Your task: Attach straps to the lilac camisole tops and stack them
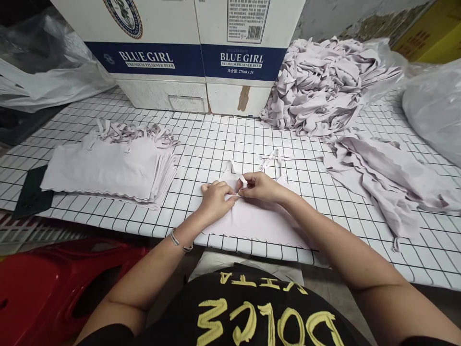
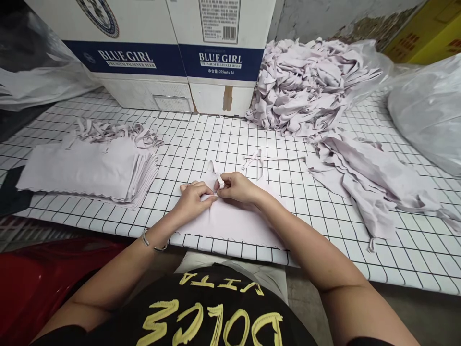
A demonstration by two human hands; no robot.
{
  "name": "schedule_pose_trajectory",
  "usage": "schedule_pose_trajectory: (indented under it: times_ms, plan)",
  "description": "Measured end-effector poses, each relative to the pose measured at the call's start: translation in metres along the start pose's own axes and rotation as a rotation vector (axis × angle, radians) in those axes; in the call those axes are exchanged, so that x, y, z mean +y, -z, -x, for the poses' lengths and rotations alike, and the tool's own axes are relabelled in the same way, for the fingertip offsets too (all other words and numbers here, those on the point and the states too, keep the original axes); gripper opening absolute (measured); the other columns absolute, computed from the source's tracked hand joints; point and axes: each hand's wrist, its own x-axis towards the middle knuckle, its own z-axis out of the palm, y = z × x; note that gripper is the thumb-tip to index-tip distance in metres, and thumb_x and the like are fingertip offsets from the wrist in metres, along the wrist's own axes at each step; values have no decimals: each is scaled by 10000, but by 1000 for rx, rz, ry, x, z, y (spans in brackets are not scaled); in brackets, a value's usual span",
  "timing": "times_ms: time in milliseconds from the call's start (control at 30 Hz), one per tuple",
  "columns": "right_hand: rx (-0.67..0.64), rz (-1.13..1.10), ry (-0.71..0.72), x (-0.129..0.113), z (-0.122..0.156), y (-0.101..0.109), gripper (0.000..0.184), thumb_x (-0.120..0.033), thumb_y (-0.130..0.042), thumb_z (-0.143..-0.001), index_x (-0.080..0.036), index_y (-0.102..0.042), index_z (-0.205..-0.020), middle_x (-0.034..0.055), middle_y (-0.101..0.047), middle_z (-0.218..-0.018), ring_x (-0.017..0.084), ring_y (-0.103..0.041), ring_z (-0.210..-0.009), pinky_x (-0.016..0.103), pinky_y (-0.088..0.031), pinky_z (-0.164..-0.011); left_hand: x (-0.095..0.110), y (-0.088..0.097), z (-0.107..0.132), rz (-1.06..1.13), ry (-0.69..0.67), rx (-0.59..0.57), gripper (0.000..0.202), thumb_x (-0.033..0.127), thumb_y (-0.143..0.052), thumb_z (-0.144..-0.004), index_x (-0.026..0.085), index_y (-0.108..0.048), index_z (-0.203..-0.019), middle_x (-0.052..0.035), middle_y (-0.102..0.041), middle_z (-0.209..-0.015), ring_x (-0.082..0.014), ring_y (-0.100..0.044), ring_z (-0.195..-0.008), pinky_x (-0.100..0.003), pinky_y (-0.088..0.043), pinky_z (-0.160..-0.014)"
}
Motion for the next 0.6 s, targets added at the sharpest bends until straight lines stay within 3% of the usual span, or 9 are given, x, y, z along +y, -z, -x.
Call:
schedule_pose_trajectory:
  times_ms: [133,267,333,467,600]
  plan:
    - [-29,-473,-136,-10,-12,2,141,-146,-708,-702,-140,-637,-824,49,-700,-842,143,-636,-767,289,-519,-751,-5,5,25,-247,-274,143,320,334,-602,-895,196,-582,-1183,-113,-587,-1281,-283,-475,-1224,-506,-254,-1063]
    - [-28,-736,-235,-25,-43,7,120,-58,-604,-812,-115,-605,-917,99,-714,-893,155,-673,-825,285,-565,-770,-15,5,59,-352,-592,-128,597,527,-486,-927,224,-396,-1434,-72,-334,-1552,-289,-229,-1443,-509,-99,-1176]
    - [11,-751,-263,-31,-64,11,87,-64,-537,-878,-107,-597,-924,104,-711,-868,150,-679,-799,274,-579,-748,-20,3,70,-382,-609,-239,694,622,-433,-907,261,-315,-1488,-49,-279,-1578,-298,-191,-1460,-528,-63,-1178]
    - [62,-653,-367,-35,-104,18,141,-66,-464,-921,-100,-600,-922,100,-707,-793,154,-686,-756,265,-590,-698,-25,4,75,-396,-563,-325,747,699,-364,-883,313,-254,-1513,-26,-233,-1592,-310,-162,-1470,-558,-27,-1172]
    - [30,-275,-449,-41,-123,27,158,-184,-509,-937,-117,-619,-846,99,-691,-713,169,-672,-693,298,-584,-653,-22,8,74,-390,-551,-371,769,722,-365,-866,334,-234,-1517,-35,-216,-1596,-328,-167,-1467,-580,-64,-1161]
